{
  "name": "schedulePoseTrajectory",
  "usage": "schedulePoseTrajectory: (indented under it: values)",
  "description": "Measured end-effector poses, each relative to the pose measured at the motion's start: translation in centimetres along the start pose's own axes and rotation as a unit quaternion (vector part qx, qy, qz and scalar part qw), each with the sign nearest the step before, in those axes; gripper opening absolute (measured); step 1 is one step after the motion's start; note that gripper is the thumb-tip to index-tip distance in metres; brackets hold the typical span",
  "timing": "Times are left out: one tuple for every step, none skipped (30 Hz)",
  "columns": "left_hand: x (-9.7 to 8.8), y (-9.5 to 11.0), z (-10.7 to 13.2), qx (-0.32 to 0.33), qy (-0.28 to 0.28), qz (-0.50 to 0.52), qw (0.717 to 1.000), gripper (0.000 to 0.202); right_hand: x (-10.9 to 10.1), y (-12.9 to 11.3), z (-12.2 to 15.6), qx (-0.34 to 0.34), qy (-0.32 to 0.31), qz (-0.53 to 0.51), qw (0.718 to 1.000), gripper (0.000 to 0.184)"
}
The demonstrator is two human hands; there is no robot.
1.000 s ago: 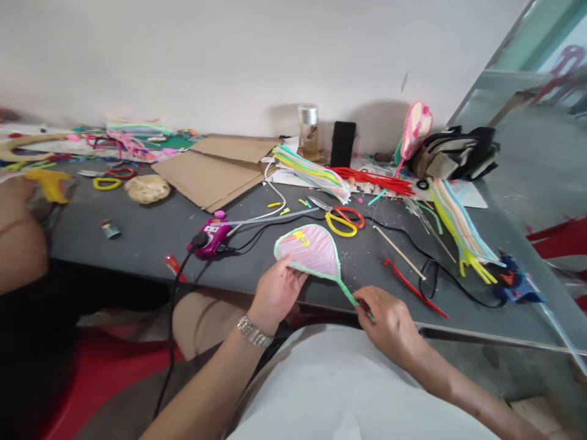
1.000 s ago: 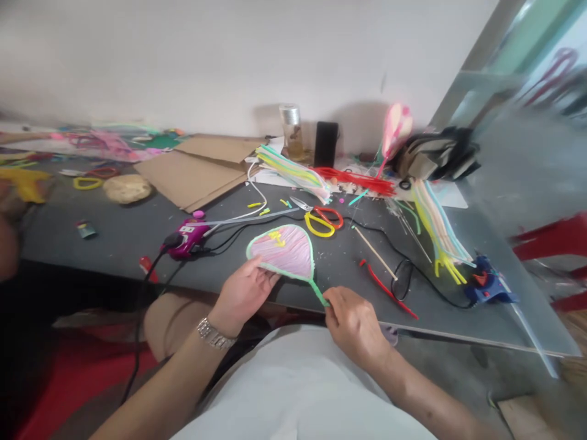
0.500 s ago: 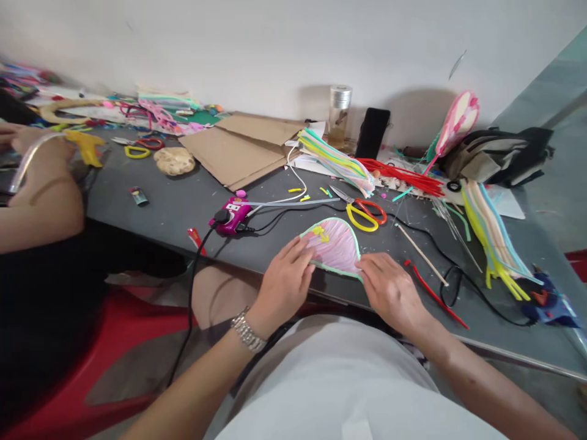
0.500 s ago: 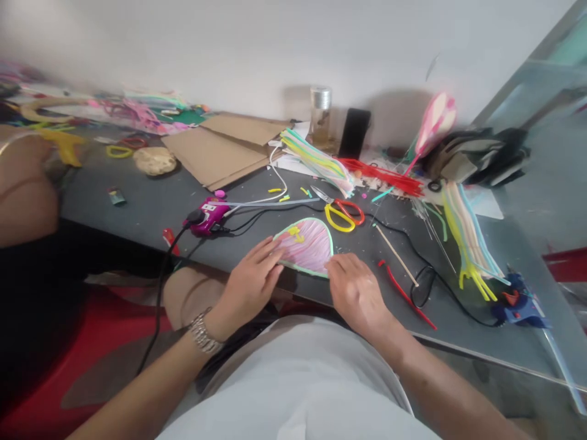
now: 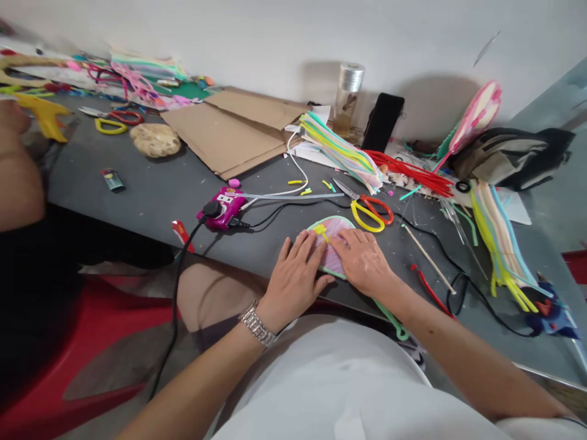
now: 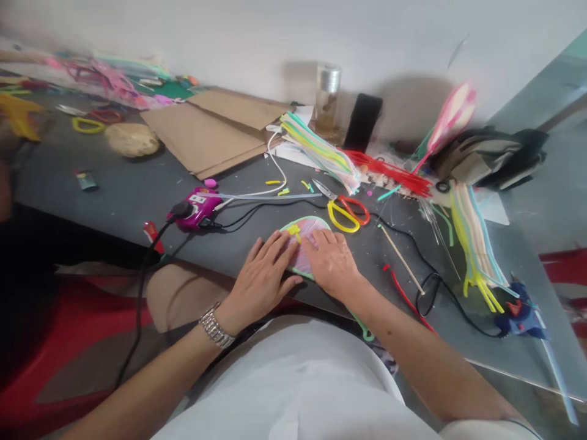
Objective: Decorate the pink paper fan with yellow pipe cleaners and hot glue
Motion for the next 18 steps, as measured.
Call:
schedulePoseTrajectory:
  values:
    - [0.0, 0.0, -0.1, -0.001, 0.009, 0.007, 1.000, 0.062, 0.1, 0.0, -0.1, -0.001, 0.001, 0.005, 1.000, 0.039]
    - [-0.1, -0.1, -0.1, -0.001, 0.018, 0.010, 1.000, 0.060, 0.2, 0.0, -0.1, -0.003, 0.003, 0.009, 1.000, 0.039]
    - [-0.2, 0.0, -0.2, 0.001, 0.024, 0.005, 1.000, 0.058, 0.2, -0.1, -0.2, -0.004, 0.004, 0.011, 1.000, 0.039]
    - [-0.2, 0.1, -0.2, 0.006, 0.023, -0.011, 1.000, 0.057, 0.2, 0.0, -0.3, -0.004, 0.005, 0.009, 1.000, 0.039]
    - [-0.2, 0.3, -0.3, 0.012, 0.016, -0.038, 0.999, 0.057, 0.2, 0.0, -0.3, -0.002, 0.007, 0.005, 1.000, 0.038]
    - [-0.1, 0.5, -0.3, 0.018, 0.002, -0.073, 0.997, 0.056, 0.1, 0.1, -0.4, 0.002, 0.008, -0.001, 1.000, 0.037]
    - [0.1, 0.6, -0.3, 0.023, -0.018, -0.111, 0.993, 0.057, 0.1, 0.2, -0.5, 0.006, 0.008, -0.009, 1.000, 0.036]
    - [0.2, 0.8, -0.4, 0.027, -0.038, -0.147, 0.988, 0.057, 0.0, 0.3, -0.5, 0.009, 0.007, -0.017, 1.000, 0.036]
    - [0.4, 0.9, -0.4, 0.030, -0.057, -0.179, 0.982, 0.058, -0.1, 0.3, -0.5, 0.009, 0.006, -0.026, 1.000, 0.035]
    - [0.5, 1.0, -0.5, 0.034, -0.069, -0.203, 0.976, 0.060, -0.2, 0.4, -0.4, 0.008, 0.005, -0.032, 0.999, 0.034]
    - [0.5, 1.2, -0.5, 0.038, -0.077, -0.221, 0.972, 0.061, -0.3, 0.4, -0.4, 0.004, 0.005, -0.038, 0.999, 0.033]
    - [0.6, 1.3, -0.6, 0.042, -0.080, -0.233, 0.968, 0.063, -0.4, 0.4, -0.3, 0.000, 0.006, -0.041, 0.999, 0.032]
    - [0.6, 1.4, -0.7, 0.046, -0.081, -0.241, 0.966, 0.064, -0.5, 0.4, -0.2, -0.004, 0.008, -0.043, 0.999, 0.031]
    - [0.6, 1.5, -0.9, 0.048, -0.081, -0.246, 0.965, 0.065, -0.5, 0.4, 0.0, -0.006, 0.011, -0.044, 0.999, 0.031]
    - [0.6, 1.6, -1.0, 0.048, -0.079, -0.248, 0.964, 0.066, -0.5, 0.4, 0.1, -0.008, 0.013, -0.045, 0.999, 0.031]
    - [0.5, 1.6, -1.1, 0.044, -0.077, -0.247, 0.965, 0.066, -0.5, 0.4, 0.1, -0.010, 0.015, -0.046, 0.999, 0.031]
    - [0.5, 1.6, -1.2, 0.038, -0.077, -0.245, 0.966, 0.066, -0.4, 0.5, 0.2, -0.012, 0.015, -0.046, 0.999, 0.031]
    - [0.5, 1.6, -1.3, 0.031, -0.076, -0.241, 0.967, 0.065, -0.4, 0.5, 0.3, -0.013, 0.014, -0.047, 0.999, 0.031]
Point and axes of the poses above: each hand's wrist, its own z-axis away from the middle knuckle, its own x-axis out of the palm, y = z × x, the point moved 8 cm from there along -z, towards the middle knuckle, and after that the axes turned 15 degrees about x, right-handed, at the moved point
